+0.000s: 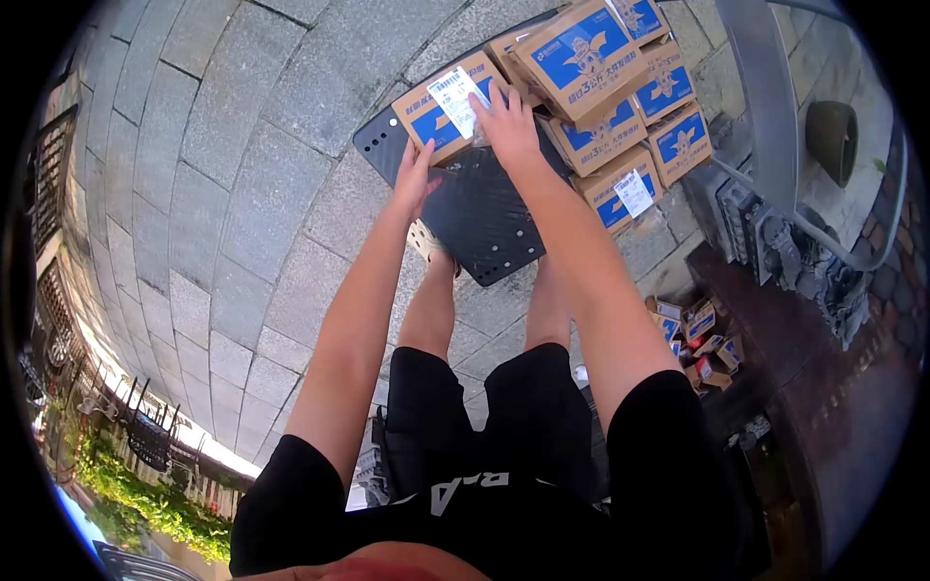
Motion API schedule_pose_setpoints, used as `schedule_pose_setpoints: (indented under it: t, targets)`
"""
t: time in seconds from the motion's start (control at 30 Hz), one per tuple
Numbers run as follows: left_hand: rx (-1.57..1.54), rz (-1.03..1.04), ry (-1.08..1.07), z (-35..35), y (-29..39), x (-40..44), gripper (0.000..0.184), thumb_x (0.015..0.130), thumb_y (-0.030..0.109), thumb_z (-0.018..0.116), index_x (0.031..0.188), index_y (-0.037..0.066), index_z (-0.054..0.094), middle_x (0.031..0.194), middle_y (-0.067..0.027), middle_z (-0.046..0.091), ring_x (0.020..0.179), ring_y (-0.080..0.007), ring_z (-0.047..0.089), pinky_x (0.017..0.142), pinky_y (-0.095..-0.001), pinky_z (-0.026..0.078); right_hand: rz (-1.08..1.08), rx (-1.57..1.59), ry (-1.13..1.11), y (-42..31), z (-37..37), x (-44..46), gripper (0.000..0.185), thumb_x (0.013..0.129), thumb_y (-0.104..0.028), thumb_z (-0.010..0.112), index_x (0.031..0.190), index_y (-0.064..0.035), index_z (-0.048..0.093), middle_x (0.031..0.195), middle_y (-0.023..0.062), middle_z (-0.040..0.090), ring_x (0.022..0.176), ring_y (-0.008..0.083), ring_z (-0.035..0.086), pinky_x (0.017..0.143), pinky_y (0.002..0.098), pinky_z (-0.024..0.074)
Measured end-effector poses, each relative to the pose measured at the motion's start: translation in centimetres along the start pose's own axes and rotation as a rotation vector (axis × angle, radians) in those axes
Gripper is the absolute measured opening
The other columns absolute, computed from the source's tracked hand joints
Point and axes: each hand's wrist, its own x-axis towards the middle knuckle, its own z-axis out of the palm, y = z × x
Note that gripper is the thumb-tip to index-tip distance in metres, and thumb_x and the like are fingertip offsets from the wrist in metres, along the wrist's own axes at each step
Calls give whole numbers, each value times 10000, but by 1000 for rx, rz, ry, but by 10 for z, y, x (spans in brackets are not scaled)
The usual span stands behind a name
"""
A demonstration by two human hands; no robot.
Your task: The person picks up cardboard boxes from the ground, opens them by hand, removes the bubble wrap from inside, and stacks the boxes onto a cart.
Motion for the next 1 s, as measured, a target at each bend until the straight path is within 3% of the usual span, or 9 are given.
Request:
schedule_pose_setpoints:
  t: [0.17, 0.3, 0.47, 0.53, 0.6, 0.8, 0.83, 0.93, 1.0]
  targets:
    - [15, -24, -60, 8, 9, 7, 740, 977, 408, 541, 1552, 198, 126, 1546, -82, 286, 1422, -249, 269, 1105, -500, 266, -18, 17, -51, 8, 11, -14, 615, 886, -75, 556, 1453, -252, 395, 1505, 140, 313, 1342, 353, 353, 1088, 454, 339]
    - [-53, 12, -69, 0, 5, 10, 860, 968, 398, 559, 1559, 115, 2, 1561, -102, 265, 1431, -256, 267, 1106, -456, 291, 24, 189, -216, 10, -33, -33, 807, 784, -100, 728, 1481, -181, 330, 1501, 171, 302, 1386, 365, 307, 1131, 463, 293]
    - [182, -81, 155, -34, -29, -23, 776, 967, 365, 565, 1548, 89, 132, 1548, -157, 291, 1369, -307, 371, 1040, -448, 389, 209, 527, -77, 28, -62, -114, 783, 779, -104, 731, 1460, -95, 345, 1476, 216, 334, 1356, 382, 344, 1098, 439, 350]
    - [290, -70, 117, -67, -62, -61, 674, 973, 352, 543, 1511, 57, 264, 1482, -145, 395, 1278, -254, 471, 944, -359, 456, 260, 588, -104, 42, -81, -175, 740, 784, -85, 702, 1444, -69, 367, 1464, 234, 354, 1335, 405, 365, 1101, 456, 346]
    - [444, -116, 182, -96, -94, -127, 595, 967, 367, 544, 1449, 52, 396, 1313, -125, 562, 1131, -216, 568, 839, -343, 479, 342, 618, -223, 60, -92, -247, 669, 798, -82, 673, 1417, -71, 420, 1462, 252, 362, 1292, 424, 410, 1080, 472, 367]
    - [529, -485, 323, -149, -182, -408, 425, 940, 366, 550, 1226, 50, 555, 1059, -89, 655, 853, -213, 634, 702, -386, 506, 429, 573, -504, 125, -94, -461, 511, 752, -128, 664, 1257, -111, 585, 1223, 236, 561, 1098, 407, 565, 903, 461, 494]
    - [559, -532, 358, -143, -189, -453, 399, 921, 352, 553, 1114, 9, 621, 985, -111, 676, 787, -215, 670, 580, -357, 501, 422, 621, -540, 139, -106, -474, 454, 765, -152, 659, 1216, -118, 626, 1145, 220, 611, 1034, 396, 599, 875, 456, 507]
    - [461, -734, 369, -116, -212, -547, 421, 930, 349, 540, 1202, 29, 563, 1052, -133, 670, 821, -257, 679, 684, -431, 533, 401, 768, -557, 169, -120, -500, 343, 794, -192, 641, 1127, -129, 696, 1005, 193, 684, 934, 362, 651, 831, 448, 525]
    - [496, -646, 350, -92, -222, -577, 407, 930, 339, 537, 1182, 20, 566, 1046, -141, 672, 830, -264, 679, 696, -430, 533, 384, 865, -534, 186, -122, -506, 295, 811, -207, 627, 1079, -133, 725, 943, 183, 706, 898, 339, 670, 815, 445, 531]
